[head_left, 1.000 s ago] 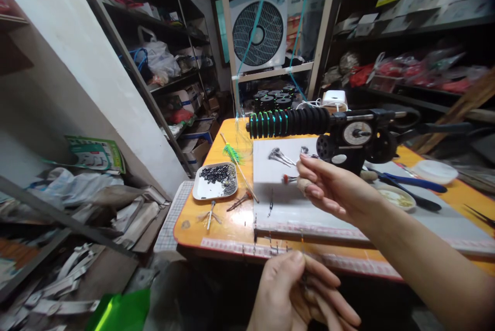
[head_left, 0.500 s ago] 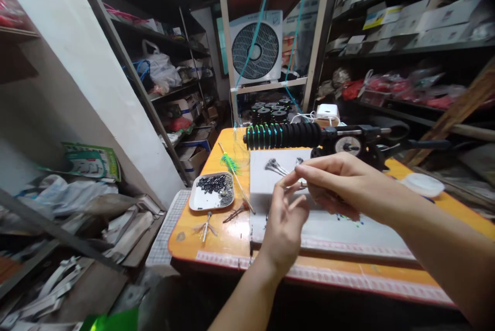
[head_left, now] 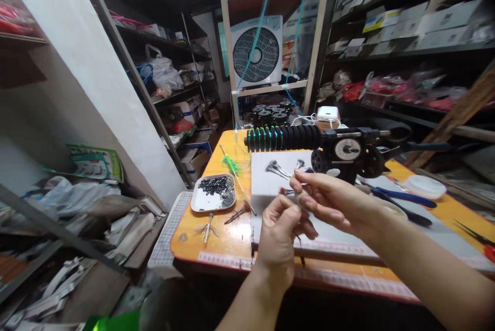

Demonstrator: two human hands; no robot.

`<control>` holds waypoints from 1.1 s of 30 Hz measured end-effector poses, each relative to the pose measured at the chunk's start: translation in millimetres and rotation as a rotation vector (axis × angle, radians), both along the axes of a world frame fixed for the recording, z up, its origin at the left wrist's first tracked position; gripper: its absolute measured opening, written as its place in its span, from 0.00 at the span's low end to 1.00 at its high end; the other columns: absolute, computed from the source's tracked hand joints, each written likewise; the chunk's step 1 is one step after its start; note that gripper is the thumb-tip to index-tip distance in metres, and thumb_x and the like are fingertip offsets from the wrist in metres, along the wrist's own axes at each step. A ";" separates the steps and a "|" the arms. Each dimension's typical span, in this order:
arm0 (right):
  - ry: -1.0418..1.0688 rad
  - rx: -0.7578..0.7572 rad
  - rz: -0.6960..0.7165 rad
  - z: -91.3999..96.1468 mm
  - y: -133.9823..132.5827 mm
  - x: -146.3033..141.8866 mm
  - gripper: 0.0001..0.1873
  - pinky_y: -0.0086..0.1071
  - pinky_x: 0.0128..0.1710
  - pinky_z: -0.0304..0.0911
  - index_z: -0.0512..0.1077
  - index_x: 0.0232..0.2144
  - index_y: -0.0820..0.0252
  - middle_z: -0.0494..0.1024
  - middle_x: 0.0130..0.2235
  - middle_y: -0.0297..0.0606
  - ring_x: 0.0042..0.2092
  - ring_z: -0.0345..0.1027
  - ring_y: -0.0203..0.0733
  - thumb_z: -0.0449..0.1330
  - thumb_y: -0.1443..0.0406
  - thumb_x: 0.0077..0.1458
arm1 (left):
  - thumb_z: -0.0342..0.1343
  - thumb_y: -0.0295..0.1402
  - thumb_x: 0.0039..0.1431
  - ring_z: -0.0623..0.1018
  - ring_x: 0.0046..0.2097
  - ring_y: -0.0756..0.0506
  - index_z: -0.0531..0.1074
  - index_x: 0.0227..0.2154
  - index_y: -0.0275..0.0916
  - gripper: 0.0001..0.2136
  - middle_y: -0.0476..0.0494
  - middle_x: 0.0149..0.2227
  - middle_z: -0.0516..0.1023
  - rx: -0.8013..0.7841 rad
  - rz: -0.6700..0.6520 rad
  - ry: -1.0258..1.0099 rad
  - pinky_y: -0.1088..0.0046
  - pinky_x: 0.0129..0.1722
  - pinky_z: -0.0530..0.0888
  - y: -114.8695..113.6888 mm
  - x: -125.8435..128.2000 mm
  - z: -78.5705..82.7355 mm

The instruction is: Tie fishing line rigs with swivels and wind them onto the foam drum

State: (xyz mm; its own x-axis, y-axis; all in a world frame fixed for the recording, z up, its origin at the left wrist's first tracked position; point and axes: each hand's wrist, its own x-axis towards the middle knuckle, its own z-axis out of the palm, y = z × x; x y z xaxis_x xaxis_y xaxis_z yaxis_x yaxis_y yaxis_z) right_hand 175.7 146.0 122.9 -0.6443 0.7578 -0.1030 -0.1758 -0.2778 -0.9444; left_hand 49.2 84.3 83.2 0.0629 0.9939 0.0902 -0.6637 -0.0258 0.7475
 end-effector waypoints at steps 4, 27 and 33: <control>0.037 -0.090 0.003 -4.4 1.5 -4.6 0.20 0.19 0.10 0.43 0.68 0.30 0.63 0.66 0.20 0.23 0.14 0.47 0.22 0.55 0.52 0.66 | 0.65 0.39 0.49 0.71 0.19 0.54 0.66 0.20 0.37 0.15 0.52 0.16 0.71 -0.116 -0.009 -0.047 0.80 0.24 0.69 -14.3 -0.2 -8.3; -0.141 0.043 0.011 -16.5 -23.1 5.9 0.21 0.17 0.11 0.41 0.73 0.33 0.64 0.69 0.19 0.29 0.12 0.49 0.22 0.60 0.50 0.60 | 0.65 0.48 0.53 0.79 0.17 0.45 0.75 0.32 0.31 0.21 0.41 0.21 0.82 -0.271 -0.175 -0.236 0.76 0.16 0.76 -45.8 -1.0 -65.6; -0.261 0.157 0.052 -29.0 -46.2 12.7 0.18 0.17 0.14 0.51 0.75 0.34 0.62 0.72 0.26 0.31 0.19 0.56 0.23 0.65 0.52 0.56 | 0.58 0.46 0.61 0.81 0.18 0.45 0.72 0.34 0.33 0.17 0.40 0.23 0.84 -0.198 -0.206 -0.233 0.79 0.16 0.76 -53.5 -8.6 -65.1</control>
State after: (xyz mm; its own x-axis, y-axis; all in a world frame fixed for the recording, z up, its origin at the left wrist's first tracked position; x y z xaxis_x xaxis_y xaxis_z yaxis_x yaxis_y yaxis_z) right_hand 188.4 99.8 93.9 -0.6497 0.7445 -0.1539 0.0886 -0.1269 -0.9879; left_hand 40.6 30.7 18.1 0.2638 0.9622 -0.0675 -0.7931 0.2562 0.5525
